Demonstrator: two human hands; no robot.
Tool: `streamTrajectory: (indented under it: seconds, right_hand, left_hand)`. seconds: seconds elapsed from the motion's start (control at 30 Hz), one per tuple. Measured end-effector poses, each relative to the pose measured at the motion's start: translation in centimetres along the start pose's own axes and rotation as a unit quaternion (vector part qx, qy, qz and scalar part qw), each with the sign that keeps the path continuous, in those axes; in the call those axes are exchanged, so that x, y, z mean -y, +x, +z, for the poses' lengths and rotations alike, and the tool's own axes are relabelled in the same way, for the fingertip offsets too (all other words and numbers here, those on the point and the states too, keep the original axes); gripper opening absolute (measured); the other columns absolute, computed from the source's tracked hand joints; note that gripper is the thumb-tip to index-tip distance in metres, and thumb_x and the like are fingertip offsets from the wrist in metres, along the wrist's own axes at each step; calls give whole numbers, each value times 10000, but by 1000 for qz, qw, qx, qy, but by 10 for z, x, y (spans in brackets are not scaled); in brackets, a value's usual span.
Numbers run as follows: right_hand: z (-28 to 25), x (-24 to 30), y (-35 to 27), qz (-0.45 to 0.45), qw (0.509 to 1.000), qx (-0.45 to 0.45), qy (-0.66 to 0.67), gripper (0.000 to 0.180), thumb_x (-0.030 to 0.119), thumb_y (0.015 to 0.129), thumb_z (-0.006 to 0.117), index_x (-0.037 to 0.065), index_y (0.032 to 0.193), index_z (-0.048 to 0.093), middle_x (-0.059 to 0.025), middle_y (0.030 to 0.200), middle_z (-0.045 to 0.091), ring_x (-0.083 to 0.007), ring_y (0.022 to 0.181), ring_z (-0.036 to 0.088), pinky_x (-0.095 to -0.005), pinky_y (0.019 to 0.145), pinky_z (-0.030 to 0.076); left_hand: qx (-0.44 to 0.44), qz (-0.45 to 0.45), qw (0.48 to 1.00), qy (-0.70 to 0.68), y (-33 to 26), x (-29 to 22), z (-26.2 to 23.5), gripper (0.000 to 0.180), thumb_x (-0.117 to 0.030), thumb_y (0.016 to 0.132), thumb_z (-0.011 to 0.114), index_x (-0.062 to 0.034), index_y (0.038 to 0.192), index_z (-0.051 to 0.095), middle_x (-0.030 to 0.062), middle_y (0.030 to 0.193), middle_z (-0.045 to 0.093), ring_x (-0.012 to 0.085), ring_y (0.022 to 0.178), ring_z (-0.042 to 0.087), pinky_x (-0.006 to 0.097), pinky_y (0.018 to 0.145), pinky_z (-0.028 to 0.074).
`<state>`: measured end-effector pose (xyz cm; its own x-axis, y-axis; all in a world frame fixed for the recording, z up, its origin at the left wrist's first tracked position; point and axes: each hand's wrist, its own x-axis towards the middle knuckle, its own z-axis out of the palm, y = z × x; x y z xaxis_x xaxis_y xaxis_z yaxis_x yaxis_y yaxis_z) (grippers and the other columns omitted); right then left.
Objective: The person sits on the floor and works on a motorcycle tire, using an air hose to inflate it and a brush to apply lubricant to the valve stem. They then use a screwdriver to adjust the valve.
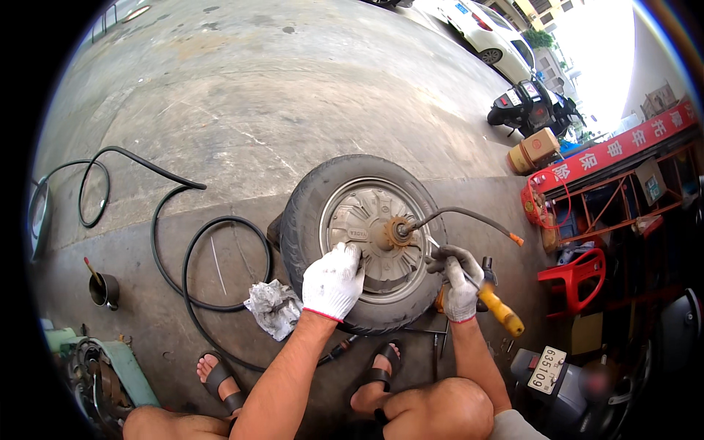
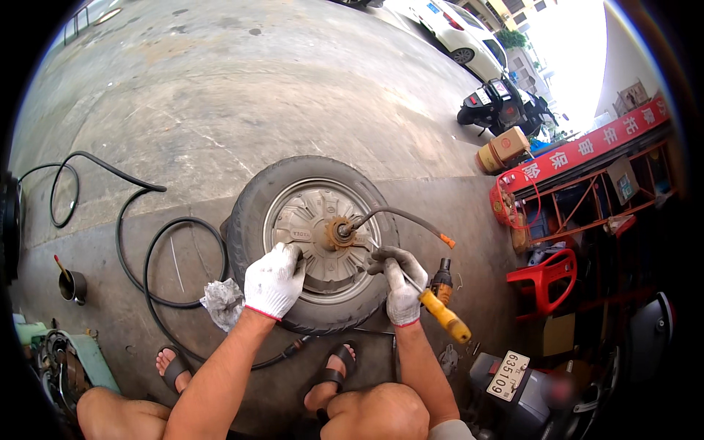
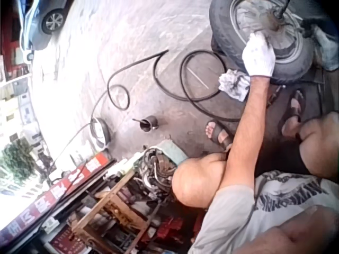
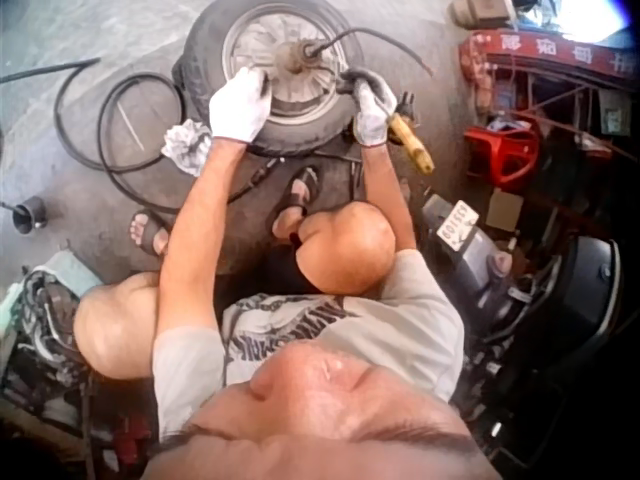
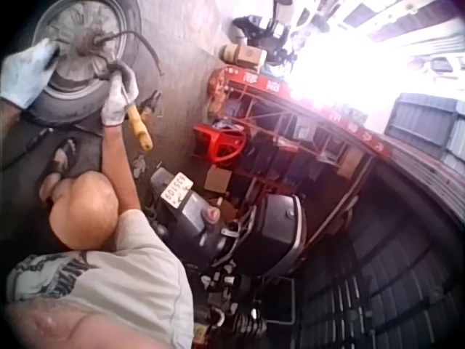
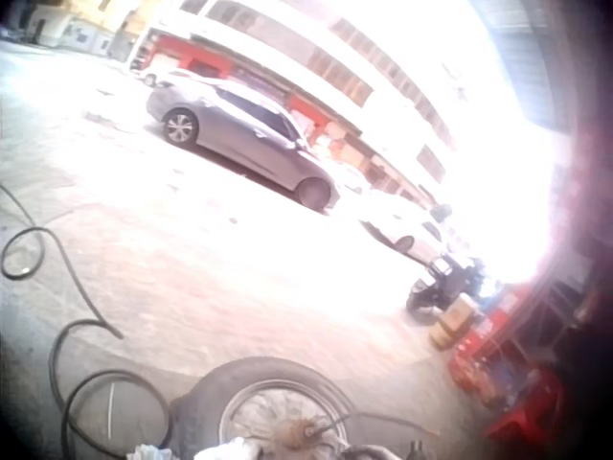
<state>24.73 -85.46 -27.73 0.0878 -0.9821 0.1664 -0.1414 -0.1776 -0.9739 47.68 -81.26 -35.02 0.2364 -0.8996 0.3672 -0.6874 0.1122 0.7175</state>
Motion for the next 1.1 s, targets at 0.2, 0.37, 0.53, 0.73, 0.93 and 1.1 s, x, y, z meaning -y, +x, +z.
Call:
streamTrajectory:
  seconds: [0.2, 0.37, 0.53, 0.73, 0.93, 1.1]
  right_hand:
    - [44, -11, -12, -77, 990, -1, -116, 231, -48, 967, 463, -52, 1136, 620, -134, 998, 694, -189, 855, 713, -303, 798, 561]
    - [54, -22, -15, -129, 978, 20, -162, 209, -46, 975, 462, -27, 1120, 611, -119, 1062, 657, -177, 883, 689, -299, 809, 556]
    - [60, -34, -14, -208, 951, -6, -227, 206, -91, 893, 567, -17, 1070, 640, -145, 970, 663, -226, 812, 709, -314, 756, 564]
    - [70, -42, -16, -207, 947, -30, -242, 197, -78, 882, 587, -8, 1059, 634, -153, 977, 654, -259, 816, 700, -328, 726, 570]
    - [77, -43, -16, -191, 962, -48, -187, 164, -55, 886, 600, -3, 1038, 635, -146, 944, 657, -266, 812, 695, -335, 727, 563]
    - [82, -44, -11, -165, 951, -70, -251, 164, -39, 899, 588, 3, 1053, 626, -141, 938, 664, -274, 832, 693, -352, 752, 552]
  left_hand:
    - [-7, 3, 1000, 15, -1, -1, 1, 112, -164, 846, 702, -93, 890, 627, 115, 863, 640, 313, 755, 667, 407, 650, 543]
    - [-24, 13, 1000, 15, -2, -2, 1, 109, -164, 849, 701, -95, 885, 625, 111, 859, 635, 315, 746, 662, 408, 646, 541]
    - [-9, 3, 1000, 26, -2, -2, 2, 107, -162, 849, 700, -96, 887, 624, 114, 857, 632, 316, 749, 661, 407, 654, 541]
    - [-17, 11, 1000, 10, -2, 0, 2, 109, -155, 847, 698, -96, 899, 623, 117, 863, 633, 319, 760, 663, 410, 664, 540]
    - [-11, 9, 1000, 8, -1, 0, 1, 116, -155, 845, 703, -99, 906, 621, 117, 859, 630, 317, 764, 663, 407, 655, 539]
    - [-8, 9, 1000, 9, -3, -1, 0, 130, -148, 834, 713, -100, 904, 615, 111, 861, 632, 319, 765, 665, 405, 657, 542]
